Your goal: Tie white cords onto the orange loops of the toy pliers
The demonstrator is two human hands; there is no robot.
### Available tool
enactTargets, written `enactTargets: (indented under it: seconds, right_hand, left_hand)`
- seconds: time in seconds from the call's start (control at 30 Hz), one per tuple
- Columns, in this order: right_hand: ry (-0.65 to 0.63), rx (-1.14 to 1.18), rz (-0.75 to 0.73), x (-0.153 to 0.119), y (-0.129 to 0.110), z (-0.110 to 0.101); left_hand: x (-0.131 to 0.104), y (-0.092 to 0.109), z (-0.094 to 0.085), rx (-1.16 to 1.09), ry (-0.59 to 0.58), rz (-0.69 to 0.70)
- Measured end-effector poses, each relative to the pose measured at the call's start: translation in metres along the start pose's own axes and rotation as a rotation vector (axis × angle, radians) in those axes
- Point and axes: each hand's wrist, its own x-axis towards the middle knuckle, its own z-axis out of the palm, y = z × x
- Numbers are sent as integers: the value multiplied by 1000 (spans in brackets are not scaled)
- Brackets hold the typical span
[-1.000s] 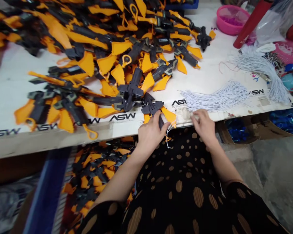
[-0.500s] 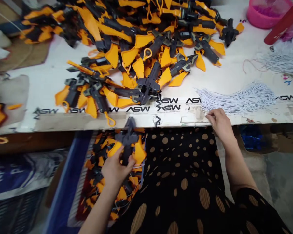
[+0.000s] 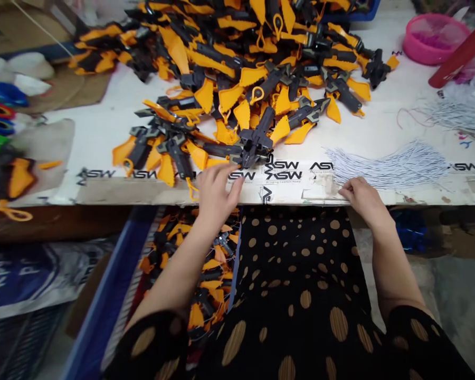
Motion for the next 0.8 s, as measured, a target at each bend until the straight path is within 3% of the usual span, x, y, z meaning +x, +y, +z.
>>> enactTargets:
  seconds: [0.1, 0.17, 0.23, 0.3, 0.43, 0.53, 0.67, 0.8]
  right_hand:
    - [-72, 32, -40, 3, 1, -9]
    - [-105, -6, -58, 3, -1, -13]
    - [-89, -25, -81, 0, -3, -15]
    - [-27, 19, -101, -6, -2, -15]
    - [75, 246, -91, -15, 9, -10]
    - [105, 431, -89, -14, 20, -2]
    - [101, 495, -99, -8, 25, 6]
    - [118, 580, -61, -6, 18, 5]
  left_hand:
    - [85, 20, 34, -18, 5, 18]
    - [129, 32, 53, 112, -113, -70]
    - [159, 42, 65, 229, -253, -172]
    - [174, 49, 69, 283, -341, -214]
    - [161, 60, 52, 326, -316, -7]
    - [128, 73, 35, 297, -336, 325]
    - [84, 90, 29, 154, -511, 799]
    - [61, 88, 37, 77, -574, 932]
